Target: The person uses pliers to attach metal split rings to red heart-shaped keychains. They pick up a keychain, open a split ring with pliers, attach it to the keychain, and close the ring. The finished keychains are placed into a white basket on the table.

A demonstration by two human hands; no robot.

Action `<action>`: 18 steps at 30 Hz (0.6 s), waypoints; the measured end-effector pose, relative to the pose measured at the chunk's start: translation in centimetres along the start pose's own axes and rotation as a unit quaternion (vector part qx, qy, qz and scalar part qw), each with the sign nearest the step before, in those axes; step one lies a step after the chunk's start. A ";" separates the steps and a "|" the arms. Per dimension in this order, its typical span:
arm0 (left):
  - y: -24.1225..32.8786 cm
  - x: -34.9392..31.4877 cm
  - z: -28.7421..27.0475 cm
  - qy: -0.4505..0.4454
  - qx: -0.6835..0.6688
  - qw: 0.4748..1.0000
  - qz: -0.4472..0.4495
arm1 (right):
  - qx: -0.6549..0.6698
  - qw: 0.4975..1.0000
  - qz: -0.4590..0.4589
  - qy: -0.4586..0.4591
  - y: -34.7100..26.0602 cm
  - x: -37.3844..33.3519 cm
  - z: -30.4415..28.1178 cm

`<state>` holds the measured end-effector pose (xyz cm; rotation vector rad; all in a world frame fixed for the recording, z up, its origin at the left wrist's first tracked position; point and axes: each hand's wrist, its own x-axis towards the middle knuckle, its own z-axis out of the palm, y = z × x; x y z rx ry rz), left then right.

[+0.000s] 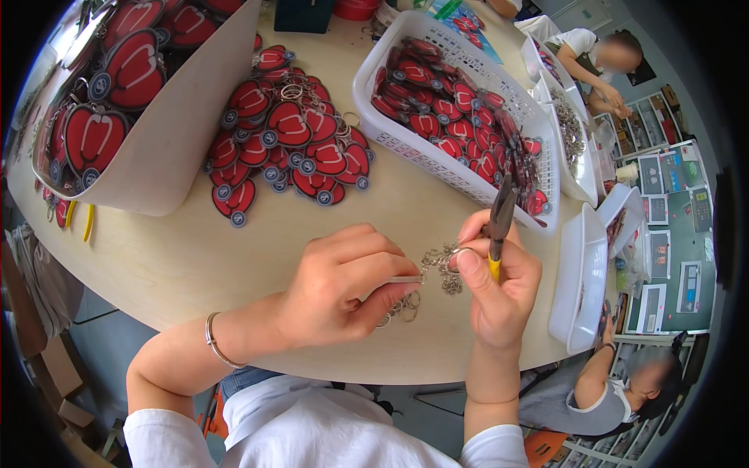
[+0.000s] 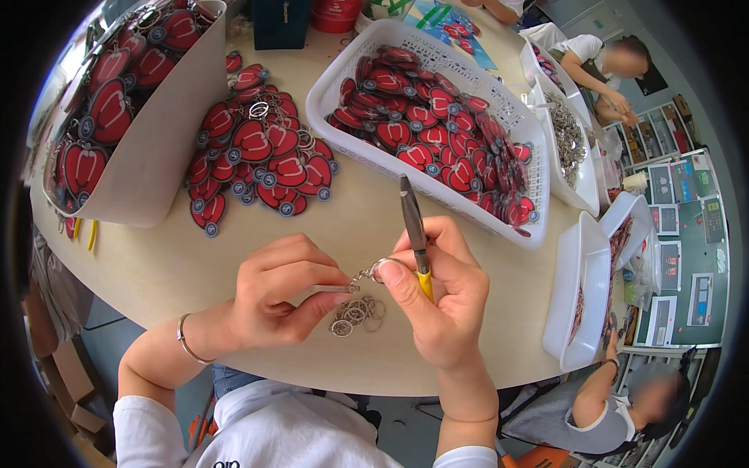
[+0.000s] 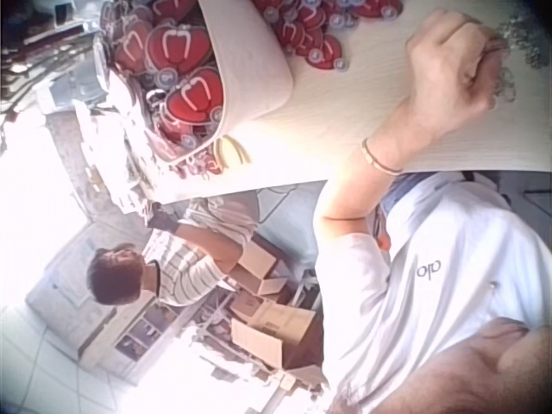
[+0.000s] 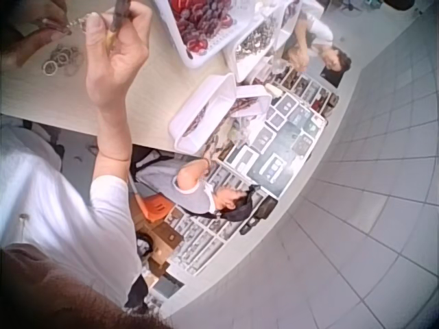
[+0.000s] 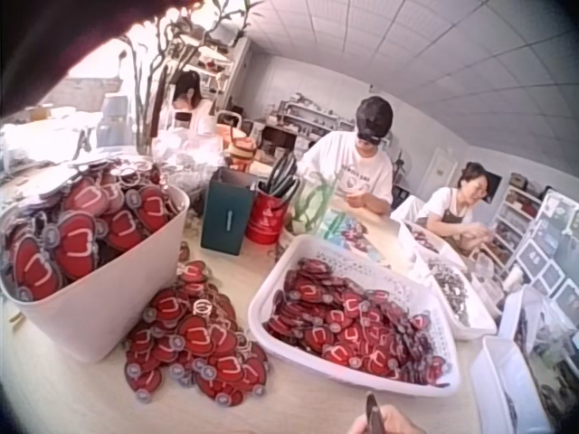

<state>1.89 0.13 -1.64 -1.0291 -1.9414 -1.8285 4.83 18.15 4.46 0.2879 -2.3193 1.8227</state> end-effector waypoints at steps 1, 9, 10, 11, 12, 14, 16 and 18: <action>0.0 0.1 -0.1 0.001 0.002 1.000 0.005 | -0.004 1.000 0.001 0.000 0.0 0.0 -0.1; 0.0 0.1 -0.2 0.015 0.041 0.998 0.044 | -0.004 1.000 -0.001 0.007 -0.1 -0.2 0.0; -0.1 0.1 -0.1 0.009 0.037 0.998 0.047 | -0.004 1.000 -0.003 0.007 -0.1 -0.2 0.0; -0.1 0.1 -0.1 0.003 0.032 0.998 0.049 | -0.002 1.000 0.000 0.007 -0.2 -0.2 0.0; -0.2 0.0 0.0 -0.004 0.029 0.998 0.051 | 0.001 1.000 0.004 0.007 -0.3 -0.2 0.0; -0.3 -0.1 0.1 -0.017 0.022 0.998 0.056 | -0.001 1.000 0.006 0.004 -0.4 -0.1 0.1; -0.3 -0.1 0.1 -0.017 0.020 0.998 0.056 | -0.011 1.000 0.003 -0.001 -0.5 -0.1 0.1; -0.1 0.0 0.1 -0.015 0.022 0.998 0.057 | -0.013 1.000 0.003 0.006 -0.4 -0.1 0.1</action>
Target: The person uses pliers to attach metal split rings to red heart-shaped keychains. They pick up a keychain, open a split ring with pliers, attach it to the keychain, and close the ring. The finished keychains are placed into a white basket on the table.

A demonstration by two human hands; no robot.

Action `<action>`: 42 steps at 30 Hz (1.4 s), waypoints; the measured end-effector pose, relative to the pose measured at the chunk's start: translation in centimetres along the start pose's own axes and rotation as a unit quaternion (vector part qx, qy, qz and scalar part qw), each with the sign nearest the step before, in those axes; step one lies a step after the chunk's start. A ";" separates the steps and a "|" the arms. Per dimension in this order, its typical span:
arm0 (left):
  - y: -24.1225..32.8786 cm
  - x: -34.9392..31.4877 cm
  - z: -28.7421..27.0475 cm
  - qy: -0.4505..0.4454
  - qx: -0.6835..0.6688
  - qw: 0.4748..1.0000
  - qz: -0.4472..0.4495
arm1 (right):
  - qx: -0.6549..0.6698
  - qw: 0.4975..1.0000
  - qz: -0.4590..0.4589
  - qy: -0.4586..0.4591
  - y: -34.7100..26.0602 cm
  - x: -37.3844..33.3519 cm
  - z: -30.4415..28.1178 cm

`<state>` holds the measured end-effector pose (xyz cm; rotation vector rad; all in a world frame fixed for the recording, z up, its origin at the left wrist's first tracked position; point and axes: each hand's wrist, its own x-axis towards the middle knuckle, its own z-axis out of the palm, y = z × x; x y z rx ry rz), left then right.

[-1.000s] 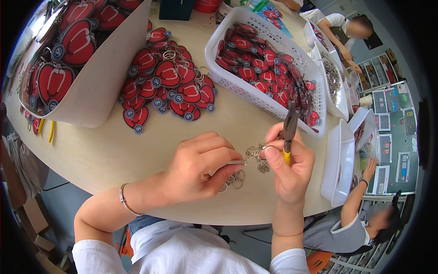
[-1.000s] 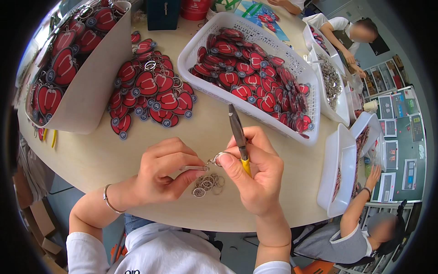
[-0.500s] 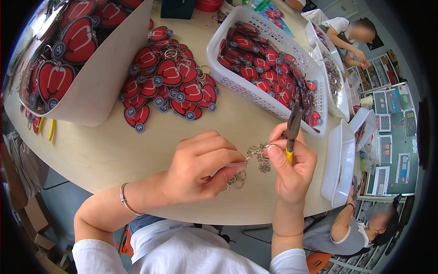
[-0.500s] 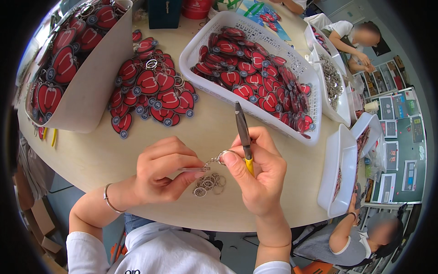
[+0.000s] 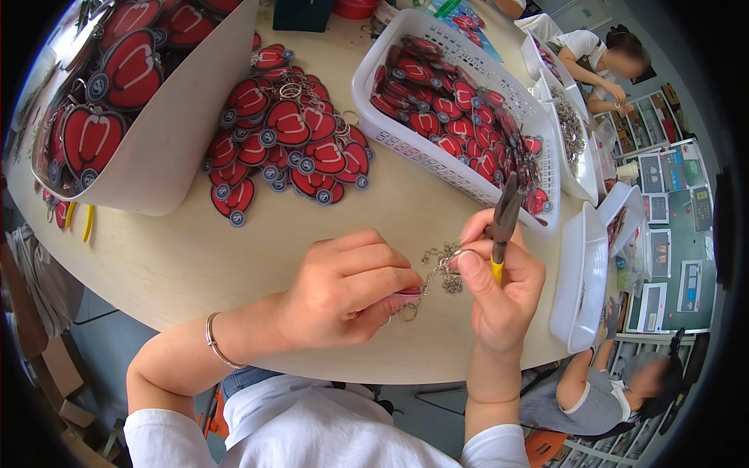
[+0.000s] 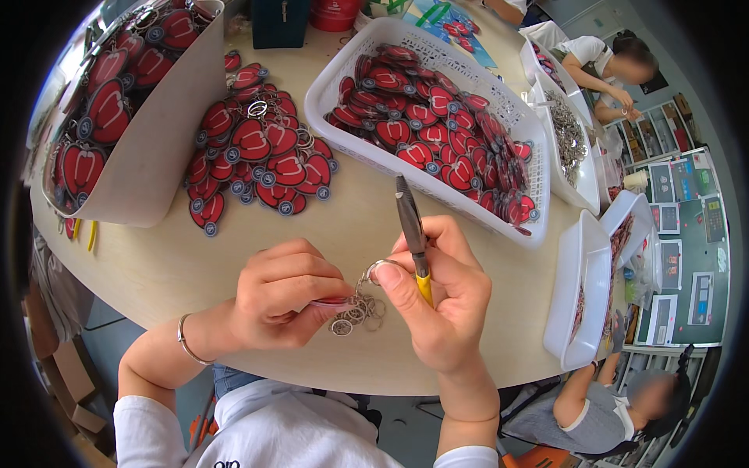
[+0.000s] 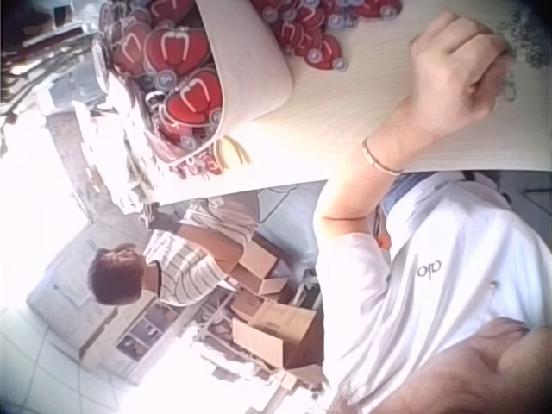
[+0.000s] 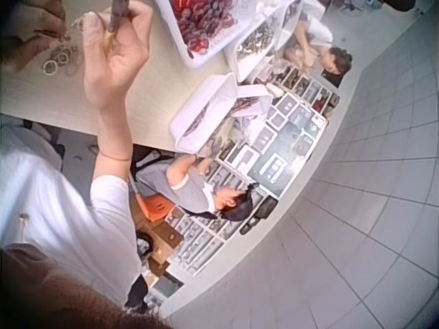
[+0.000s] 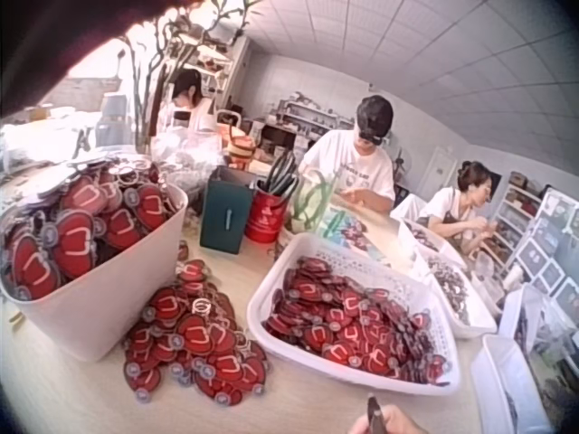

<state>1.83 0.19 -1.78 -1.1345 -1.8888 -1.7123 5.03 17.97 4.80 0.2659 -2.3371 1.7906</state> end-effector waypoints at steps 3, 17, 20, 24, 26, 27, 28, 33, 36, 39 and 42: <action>0.2 0.1 -0.2 0.011 0.015 1.000 0.009 | -0.007 1.000 0.001 0.004 0.2 -0.2 -0.1; 0.2 -0.1 -0.2 0.038 0.090 0.995 0.017 | -0.005 0.999 -0.018 0.032 -0.4 -1.0 0.1; 0.2 -0.1 -0.1 0.027 0.087 0.996 0.015 | 0.000 0.999 -0.017 0.032 -0.3 -1.1 0.2; 0.1 -0.3 0.1 0.023 0.082 0.996 0.011 | -0.003 1.000 -0.016 0.024 -0.4 -1.1 0.3; 0.1 -0.3 0.2 0.020 0.079 0.997 0.010 | -0.010 1.000 -0.018 0.020 -0.5 -1.0 0.3; 0.0 -0.4 0.2 0.021 0.077 0.997 0.010 | -0.012 1.000 -0.020 0.019 -0.4 -1.0 0.4; 0.0 -0.3 0.2 0.022 0.074 0.997 0.010 | -0.014 1.000 -0.021 0.018 -0.4 -1.1 0.4; 0.1 -0.3 0.1 0.026 0.074 0.997 0.009 | -0.010 1.000 -0.009 0.016 -0.7 -1.1 0.6; 0.1 -0.3 0.1 0.029 0.076 0.997 0.007 | -0.020 1.000 -0.019 0.013 -0.6 -1.1 0.4; 0.2 -0.2 0.1 0.033 0.077 0.996 0.004 | -0.018 1.000 -0.016 0.018 -0.7 -1.1 0.6; 0.2 -0.1 0.0 0.040 0.076 0.996 0.006 | -0.021 0.999 -0.018 0.022 -0.7 -1.1 0.6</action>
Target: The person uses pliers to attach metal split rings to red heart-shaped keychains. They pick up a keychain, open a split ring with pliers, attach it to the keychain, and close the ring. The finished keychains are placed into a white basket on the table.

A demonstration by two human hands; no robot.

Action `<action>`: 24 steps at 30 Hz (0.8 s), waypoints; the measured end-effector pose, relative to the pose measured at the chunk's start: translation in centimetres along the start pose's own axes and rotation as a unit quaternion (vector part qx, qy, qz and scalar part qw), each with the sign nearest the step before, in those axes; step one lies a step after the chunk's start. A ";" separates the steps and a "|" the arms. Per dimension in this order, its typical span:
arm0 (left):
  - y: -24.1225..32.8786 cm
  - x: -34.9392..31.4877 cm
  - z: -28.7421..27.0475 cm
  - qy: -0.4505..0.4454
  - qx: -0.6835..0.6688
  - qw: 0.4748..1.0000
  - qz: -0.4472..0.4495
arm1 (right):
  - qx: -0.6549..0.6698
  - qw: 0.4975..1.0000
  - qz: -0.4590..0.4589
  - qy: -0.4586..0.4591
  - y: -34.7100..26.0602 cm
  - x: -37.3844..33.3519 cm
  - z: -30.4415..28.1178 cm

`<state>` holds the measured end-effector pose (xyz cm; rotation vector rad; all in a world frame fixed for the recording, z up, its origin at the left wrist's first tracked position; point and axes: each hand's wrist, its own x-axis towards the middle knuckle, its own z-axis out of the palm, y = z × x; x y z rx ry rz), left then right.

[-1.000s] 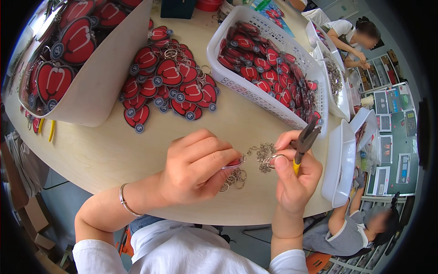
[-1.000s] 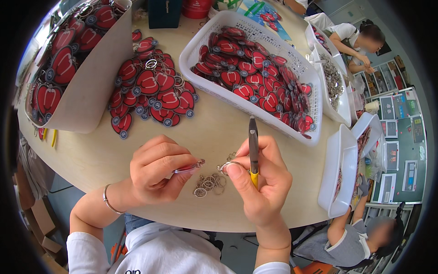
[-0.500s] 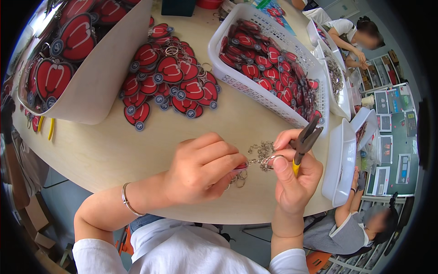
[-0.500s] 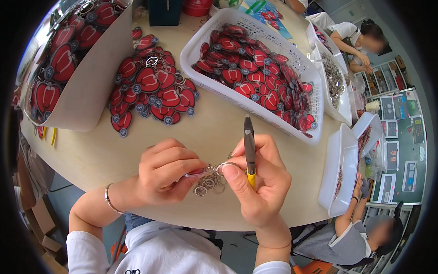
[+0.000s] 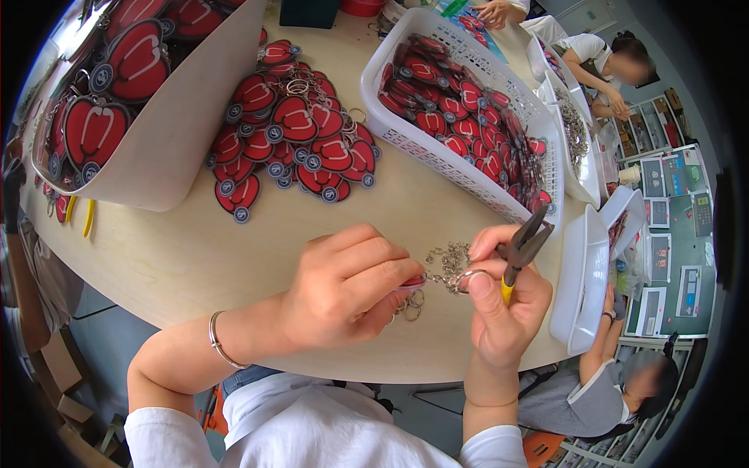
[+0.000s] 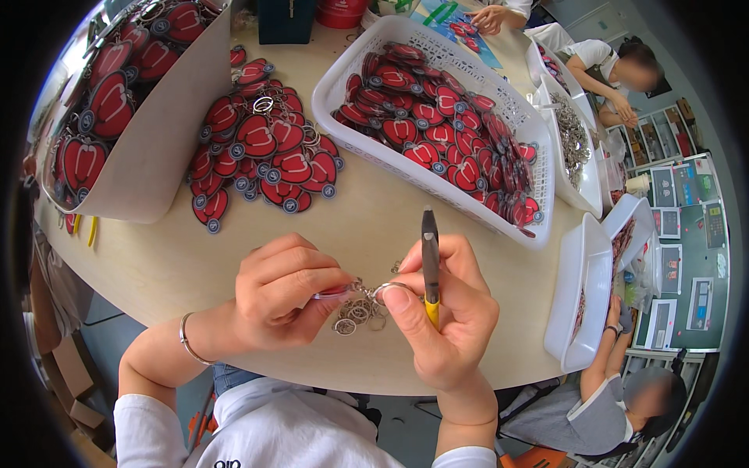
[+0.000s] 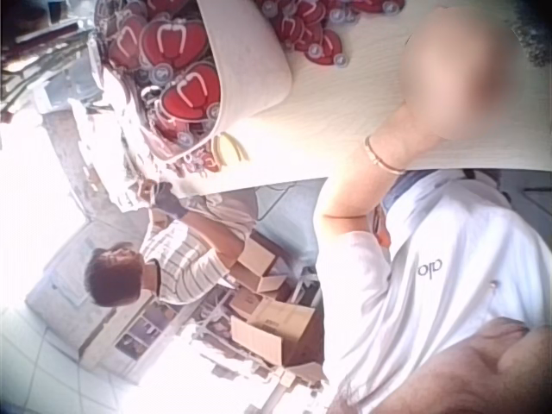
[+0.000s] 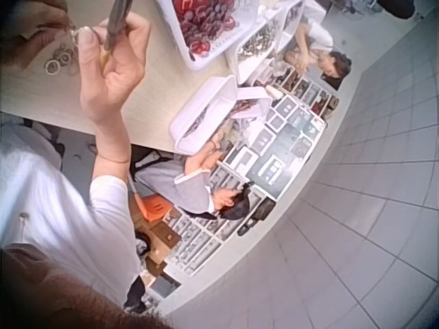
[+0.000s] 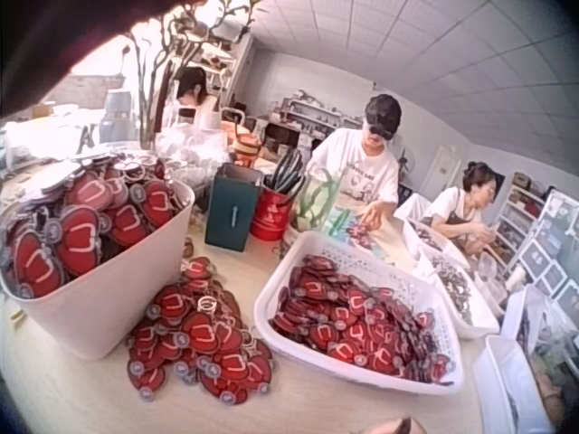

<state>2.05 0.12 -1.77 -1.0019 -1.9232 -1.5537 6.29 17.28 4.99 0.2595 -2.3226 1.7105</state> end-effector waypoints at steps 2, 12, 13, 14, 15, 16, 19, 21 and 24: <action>0.0 0.1 -0.1 0.006 -0.005 1.000 0.002 | -0.005 1.000 0.000 0.001 0.0 -0.1 -0.2; 0.5 0.6 -2.8 0.002 0.101 0.980 0.173 | -0.168 0.982 -0.051 -0.074 0.8 -2.2 -2.0; 0.8 0.7 -3.1 -0.010 0.106 0.978 0.181 | -0.181 0.978 -0.062 -0.086 0.9 -2.5 -1.9; 0.9 0.7 -3.4 -0.021 0.111 0.975 0.189 | -0.195 0.973 -0.073 -0.097 0.9 -2.6 -1.9; 0.9 0.7 -3.5 -0.026 0.119 0.973 0.197 | -0.230 0.960 -0.116 -0.111 0.6 -2.3 -2.1; 0.8 0.7 -3.5 -0.029 0.120 0.972 0.201 | -0.236 0.957 -0.125 -0.112 0.4 -2.4 -2.0; 0.8 0.8 -3.6 -0.039 0.118 0.970 0.210 | -0.249 0.951 -0.145 -0.111 0.3 -2.5 -1.9; 0.9 0.9 -3.7 -0.048 0.110 0.971 0.207 | -0.248 0.950 -0.152 -0.109 0.3 -2.5 -1.9; 0.9 0.8 -3.5 -0.047 0.121 0.966 0.221 | -0.247 0.949 -0.157 -0.115 0.5 -2.4 -1.9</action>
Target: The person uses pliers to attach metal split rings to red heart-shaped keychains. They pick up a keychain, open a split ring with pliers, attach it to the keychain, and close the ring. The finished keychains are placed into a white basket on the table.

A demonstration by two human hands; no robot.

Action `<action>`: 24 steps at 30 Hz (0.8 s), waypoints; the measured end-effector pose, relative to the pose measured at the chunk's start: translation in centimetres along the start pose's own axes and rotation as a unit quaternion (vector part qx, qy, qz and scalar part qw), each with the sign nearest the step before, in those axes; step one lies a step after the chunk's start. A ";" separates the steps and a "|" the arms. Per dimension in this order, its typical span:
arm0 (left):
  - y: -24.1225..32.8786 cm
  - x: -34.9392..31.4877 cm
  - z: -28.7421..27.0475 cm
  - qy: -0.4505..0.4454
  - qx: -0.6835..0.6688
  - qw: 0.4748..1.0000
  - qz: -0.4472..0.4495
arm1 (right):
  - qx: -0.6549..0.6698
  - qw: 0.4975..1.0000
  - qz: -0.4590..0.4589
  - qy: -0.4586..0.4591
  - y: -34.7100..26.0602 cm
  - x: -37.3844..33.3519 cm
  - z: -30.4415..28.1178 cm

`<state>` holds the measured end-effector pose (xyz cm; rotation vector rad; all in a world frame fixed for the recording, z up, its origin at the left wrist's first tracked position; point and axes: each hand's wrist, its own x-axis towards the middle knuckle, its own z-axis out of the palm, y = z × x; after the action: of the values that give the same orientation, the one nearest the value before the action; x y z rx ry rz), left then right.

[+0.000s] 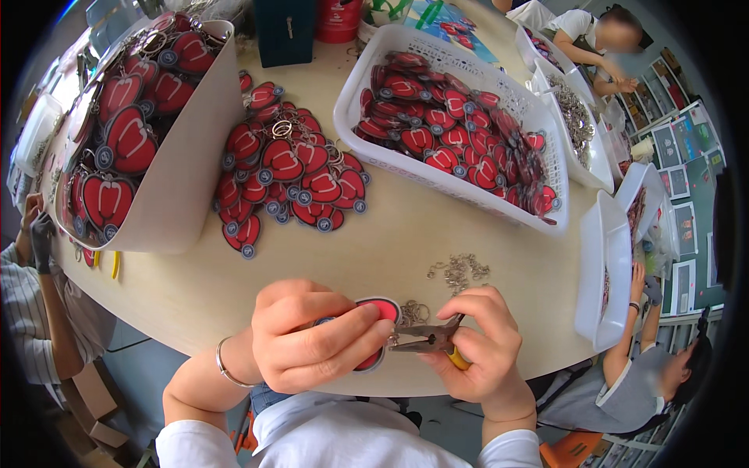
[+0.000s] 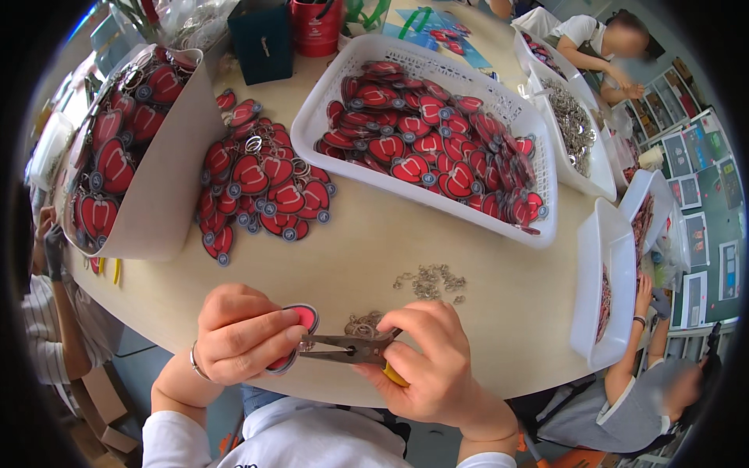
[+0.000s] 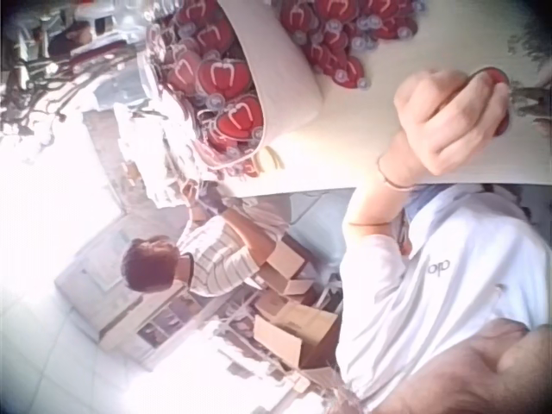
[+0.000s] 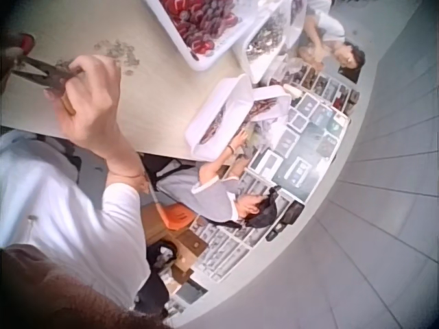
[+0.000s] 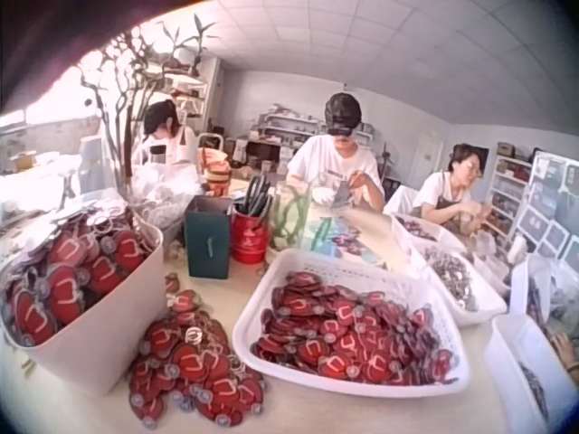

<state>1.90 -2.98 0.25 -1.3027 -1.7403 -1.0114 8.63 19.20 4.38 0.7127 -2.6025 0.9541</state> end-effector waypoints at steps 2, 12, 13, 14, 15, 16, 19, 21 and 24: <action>0.1 0.0 0.3 0.028 0.012 1.000 -0.002 | 0.001 1.000 -0.006 0.000 0.1 -0.2 0.1; 0.5 0.1 0.0 0.023 0.026 0.999 -0.004 | -0.008 1.000 -0.023 0.008 -0.2 -0.7 0.3; 0.5 0.1 -0.1 0.015 0.026 1.000 0.003 | -0.011 1.000 -0.026 0.012 -0.2 -0.8 0.4; 0.4 0.0 -0.3 0.007 0.026 1.000 0.011 | -0.015 0.999 -0.029 0.017 -0.2 -0.8 0.5; 0.4 0.0 -0.4 0.000 0.025 0.999 0.019 | -0.018 0.999 -0.032 0.021 -0.2 -0.9 0.5; 0.4 0.0 -0.4 -0.002 0.026 0.999 0.020 | -0.024 0.999 -0.037 0.025 -0.2 -0.9 0.5; 0.5 0.0 -0.5 -0.003 0.028 0.999 0.021 | -0.045 0.997 -0.053 0.035 -0.2 -1.0 0.6; 0.5 0.0 -0.4 -0.002 0.029 0.999 0.023 | -0.060 0.995 -0.065 0.040 -0.1 -1.1 0.7; 0.6 0.1 0.0 0.027 0.045 0.999 0.015 | -0.069 0.993 -0.083 0.040 0.2 -1.1 0.8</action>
<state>2.45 -2.88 0.43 -1.2298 -1.7018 -0.9329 9.39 19.16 3.26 0.8205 -2.4661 0.7301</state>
